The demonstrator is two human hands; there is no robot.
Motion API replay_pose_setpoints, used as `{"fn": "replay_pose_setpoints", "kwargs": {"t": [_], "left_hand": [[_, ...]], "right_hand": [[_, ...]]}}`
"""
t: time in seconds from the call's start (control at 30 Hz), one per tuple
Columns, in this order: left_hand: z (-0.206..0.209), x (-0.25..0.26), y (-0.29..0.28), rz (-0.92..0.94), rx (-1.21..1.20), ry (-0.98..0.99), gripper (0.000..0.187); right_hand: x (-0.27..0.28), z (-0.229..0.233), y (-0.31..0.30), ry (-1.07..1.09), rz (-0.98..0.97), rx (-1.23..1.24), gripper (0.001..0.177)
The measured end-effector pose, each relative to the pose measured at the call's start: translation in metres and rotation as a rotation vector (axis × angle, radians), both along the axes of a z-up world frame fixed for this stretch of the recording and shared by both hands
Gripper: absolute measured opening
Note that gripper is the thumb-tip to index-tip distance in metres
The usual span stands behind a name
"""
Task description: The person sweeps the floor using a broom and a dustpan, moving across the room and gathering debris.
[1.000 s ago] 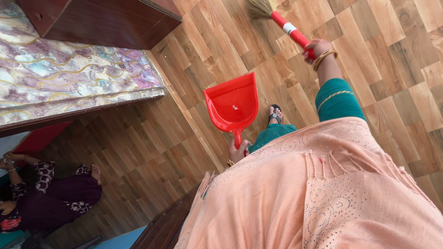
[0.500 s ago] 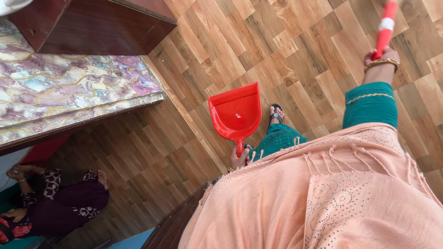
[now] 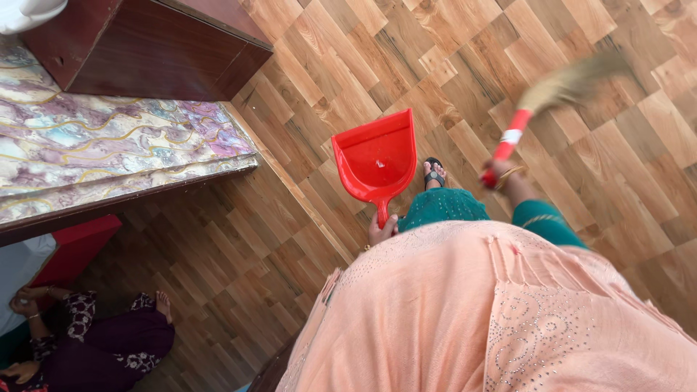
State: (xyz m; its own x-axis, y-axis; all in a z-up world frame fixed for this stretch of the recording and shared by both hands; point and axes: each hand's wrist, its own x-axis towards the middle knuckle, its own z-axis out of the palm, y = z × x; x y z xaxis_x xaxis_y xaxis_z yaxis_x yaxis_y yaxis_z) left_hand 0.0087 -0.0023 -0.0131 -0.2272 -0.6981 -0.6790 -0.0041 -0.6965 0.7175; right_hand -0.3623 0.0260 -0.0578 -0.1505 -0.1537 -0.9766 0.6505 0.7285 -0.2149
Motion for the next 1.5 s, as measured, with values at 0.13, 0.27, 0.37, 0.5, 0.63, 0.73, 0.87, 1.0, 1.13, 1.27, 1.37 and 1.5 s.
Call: {"fn": "replay_pose_setpoints", "kwargs": {"t": [0.13, 0.27, 0.37, 0.5, 0.63, 0.73, 0.87, 1.0, 1.13, 1.27, 1.37, 1.5], "left_hand": [[-0.004, 0.019, 0.008, -0.062, -0.007, -0.008, 0.037], [0.003, 0.043, 0.024, -0.101, -0.081, -0.009, 0.035], [0.013, 0.065, 0.030, -0.100, -0.013, 0.021, 0.033], [0.025, 0.087, 0.043, 0.020, 0.055, 0.119, 0.029], [0.023, 0.105, 0.054, 0.003, -0.003, 0.096, 0.033], [0.022, 0.111, 0.062, 0.052, 0.037, 0.177, 0.030], [0.025, 0.107, 0.085, 0.037, -0.075, 0.157, 0.039], [0.020, 0.100, 0.103, -0.026, -0.084, 0.226, 0.035], [0.017, 0.098, 0.120, 0.025, -0.047, 0.238, 0.032], [0.033, 0.095, 0.137, 0.045, -0.001, 0.185, 0.027], [0.047, 0.090, 0.157, 0.039, 0.055, 0.157, 0.025], [0.056, 0.080, 0.184, -0.004, 0.047, 0.150, 0.026]], "right_hand": [[0.082, 0.007, 0.031, -0.032, 0.042, 0.041, 0.022], [0.097, 0.009, 0.039, -0.175, -0.148, -0.192, 0.029], [0.097, 0.012, 0.063, -0.154, -0.251, -0.290, 0.035], [0.098, 0.025, 0.140, -0.109, -0.430, -0.257, 0.048], [0.095, 0.023, 0.218, -0.085, -0.513, -0.034, 0.036], [0.108, 0.006, 0.239, 0.067, -0.550, 0.006, 0.037], [0.132, 0.017, 0.225, 0.094, -0.513, 0.023, 0.035], [0.193, 0.029, 0.193, 0.012, -0.147, -0.126, 0.042], [0.189, 0.030, 0.181, -0.058, -0.060, -0.191, 0.058], [0.147, 0.029, 0.198, -0.109, -0.212, -0.249, 0.059], [0.119, 0.032, 0.258, -0.115, -0.374, -0.277, 0.051], [0.093, 0.035, 0.358, -0.129, -0.583, -0.113, 0.031]]}}
